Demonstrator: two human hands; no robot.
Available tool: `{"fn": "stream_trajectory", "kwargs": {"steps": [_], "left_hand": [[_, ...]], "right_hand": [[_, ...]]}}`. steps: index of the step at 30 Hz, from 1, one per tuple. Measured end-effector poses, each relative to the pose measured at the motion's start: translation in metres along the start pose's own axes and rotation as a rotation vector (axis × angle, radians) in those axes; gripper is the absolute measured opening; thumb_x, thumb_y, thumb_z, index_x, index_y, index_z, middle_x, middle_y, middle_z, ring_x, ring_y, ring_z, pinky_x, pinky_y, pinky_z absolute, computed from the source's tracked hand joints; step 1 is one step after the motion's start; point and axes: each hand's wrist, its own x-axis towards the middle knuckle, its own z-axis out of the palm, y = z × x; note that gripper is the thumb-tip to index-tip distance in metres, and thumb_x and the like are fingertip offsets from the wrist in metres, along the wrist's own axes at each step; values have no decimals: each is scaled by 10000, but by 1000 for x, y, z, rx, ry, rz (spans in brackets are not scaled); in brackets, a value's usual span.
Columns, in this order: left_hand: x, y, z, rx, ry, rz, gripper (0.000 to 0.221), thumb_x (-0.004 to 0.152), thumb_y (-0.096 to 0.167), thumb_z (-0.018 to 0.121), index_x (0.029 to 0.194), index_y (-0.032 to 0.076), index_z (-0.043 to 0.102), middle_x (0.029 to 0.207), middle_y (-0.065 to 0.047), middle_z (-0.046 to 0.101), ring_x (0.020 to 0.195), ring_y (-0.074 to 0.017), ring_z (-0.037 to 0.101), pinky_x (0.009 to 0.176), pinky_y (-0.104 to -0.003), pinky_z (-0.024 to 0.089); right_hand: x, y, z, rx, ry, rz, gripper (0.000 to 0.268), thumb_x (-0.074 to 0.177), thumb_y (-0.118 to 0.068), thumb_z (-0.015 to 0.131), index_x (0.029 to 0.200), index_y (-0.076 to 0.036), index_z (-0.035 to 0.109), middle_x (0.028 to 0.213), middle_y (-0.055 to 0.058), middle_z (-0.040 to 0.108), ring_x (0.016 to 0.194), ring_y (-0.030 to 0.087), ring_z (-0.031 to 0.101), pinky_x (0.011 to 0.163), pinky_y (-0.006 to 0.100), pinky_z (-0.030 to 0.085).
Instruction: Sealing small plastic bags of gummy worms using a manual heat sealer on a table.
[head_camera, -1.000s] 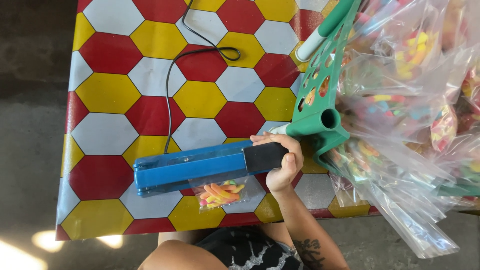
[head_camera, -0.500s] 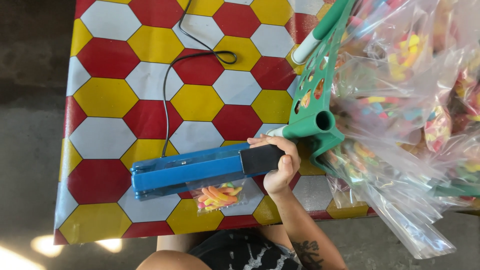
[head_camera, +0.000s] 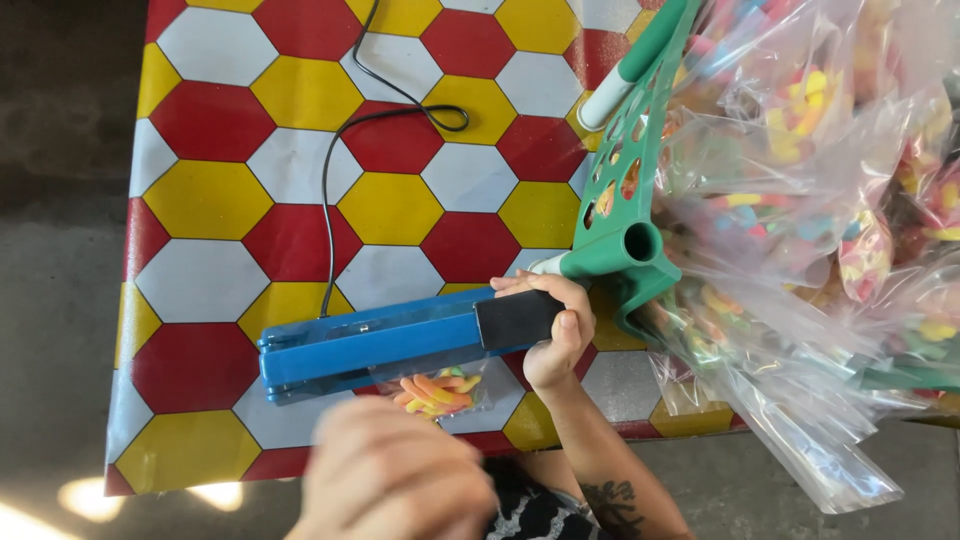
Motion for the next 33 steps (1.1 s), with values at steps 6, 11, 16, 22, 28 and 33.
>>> {"fn": "stream_trajectory", "kwargs": {"steps": [6, 11, 16, 22, 28, 33], "left_hand": [[-52, -137, -29, 894, 752, 247, 240, 963, 297, 631, 1040, 74, 670, 1148, -185, 640, 1067, -347, 604, 964, -481, 471], [-54, -162, -27, 287, 647, -9, 687, 977, 543, 535, 1497, 112, 407, 1443, -192, 538, 1337, -334, 545, 1058, -453, 505], [-56, -170, -31, 247, 632, 18, 732, 988, 677, 459, 1464, 122, 425, 1409, -156, 541, 1315, -308, 538, 1040, -439, 507], [-56, -172, -32, 241, 638, 44, 742, 1000, 717, 427, 1430, 113, 445, 1371, -149, 554, 1276, -299, 552, 1023, -426, 508], [-58, -192, -36, 231, 628, 175, 821, 950, 642, 471, 1409, -38, 453, 1310, -235, 550, 1229, -363, 538, 1017, -513, 429], [-57, -192, -37, 221, 624, 176, 814, 944, 639, 478, 1411, -28, 455, 1311, -227, 546, 1230, -359, 533, 1023, -520, 426]], "right_hand": [[0, -2, 0, 4, 1, 32, 469, 1115, -495, 326, 1160, -105, 582, 814, 145, 729, 852, 353, 773, 941, 468, 587], [-1, 0, 0, 11, 1, 25, 474, 1122, -487, 312, 1160, -97, 580, 803, 154, 725, 841, 354, 773, 922, 458, 593], [0, 0, 0, -3, -7, 17, 475, 1121, -476, 302, 1157, -87, 572, 806, 150, 722, 836, 350, 770, 910, 456, 596], [2, -7, 0, 18, -22, 23, 449, 1117, -459, 320, 1163, -83, 560, 830, 158, 720, 843, 357, 763, 935, 465, 575], [11, -10, -7, -69, -98, -60, 513, 1094, -305, 188, 1091, 29, 579, 816, 192, 766, 860, 313, 799, 976, 391, 569], [9, -13, -7, -77, -91, -39, 504, 1100, -304, 198, 1102, 19, 585, 828, 191, 775, 860, 276, 798, 960, 374, 577]]}}
